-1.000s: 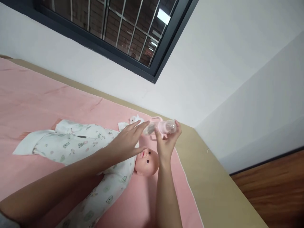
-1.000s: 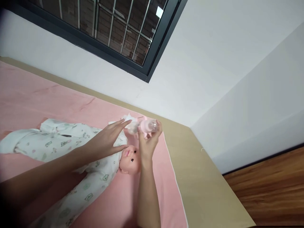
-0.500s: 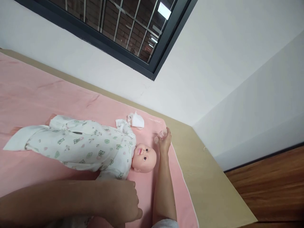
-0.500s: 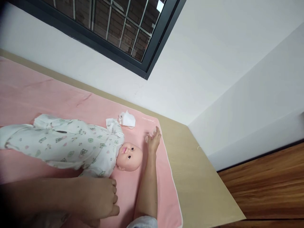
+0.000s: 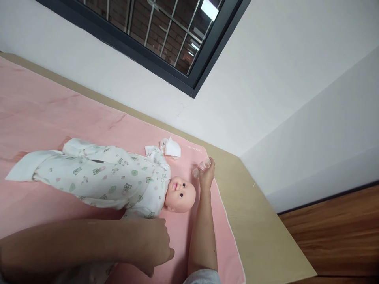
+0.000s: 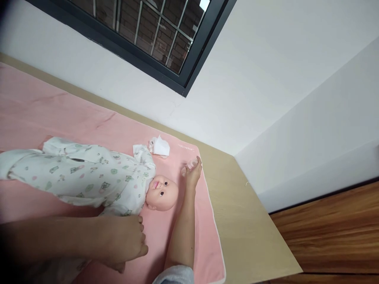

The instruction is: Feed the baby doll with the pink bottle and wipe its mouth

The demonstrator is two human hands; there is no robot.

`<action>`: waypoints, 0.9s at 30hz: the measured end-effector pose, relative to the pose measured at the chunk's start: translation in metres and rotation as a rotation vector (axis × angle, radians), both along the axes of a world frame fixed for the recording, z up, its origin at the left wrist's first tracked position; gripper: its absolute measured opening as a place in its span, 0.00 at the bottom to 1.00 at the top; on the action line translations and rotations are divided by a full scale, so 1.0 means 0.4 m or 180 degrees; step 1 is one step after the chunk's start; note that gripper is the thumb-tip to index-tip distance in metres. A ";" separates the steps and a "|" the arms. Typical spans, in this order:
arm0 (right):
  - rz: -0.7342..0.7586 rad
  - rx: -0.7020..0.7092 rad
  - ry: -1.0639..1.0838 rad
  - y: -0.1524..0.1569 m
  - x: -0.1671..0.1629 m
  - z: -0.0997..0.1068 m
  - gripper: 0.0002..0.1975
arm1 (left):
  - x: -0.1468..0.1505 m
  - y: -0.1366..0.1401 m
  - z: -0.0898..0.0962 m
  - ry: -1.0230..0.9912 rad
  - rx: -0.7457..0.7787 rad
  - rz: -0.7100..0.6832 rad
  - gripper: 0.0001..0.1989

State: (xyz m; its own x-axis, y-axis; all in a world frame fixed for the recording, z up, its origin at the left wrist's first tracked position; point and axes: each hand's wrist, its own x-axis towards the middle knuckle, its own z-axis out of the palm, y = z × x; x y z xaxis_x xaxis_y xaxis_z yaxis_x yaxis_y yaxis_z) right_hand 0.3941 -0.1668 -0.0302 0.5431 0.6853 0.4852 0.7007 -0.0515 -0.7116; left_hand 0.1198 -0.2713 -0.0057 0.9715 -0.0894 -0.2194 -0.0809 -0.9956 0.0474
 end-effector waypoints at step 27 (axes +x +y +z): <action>-0.0004 -0.0140 -0.0059 0.011 0.011 0.006 0.33 | -0.097 0.007 0.128 -0.0589 -0.0345 0.0271 0.22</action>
State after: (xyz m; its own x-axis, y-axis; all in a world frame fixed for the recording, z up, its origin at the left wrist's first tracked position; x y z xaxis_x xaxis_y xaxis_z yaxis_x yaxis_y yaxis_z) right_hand 0.3986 -0.1622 -0.0277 0.5352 0.7056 0.4645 0.7137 -0.0834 -0.6955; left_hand 0.0811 -0.2685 0.0454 0.9994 -0.0186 -0.0305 -0.0139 -0.9891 0.1466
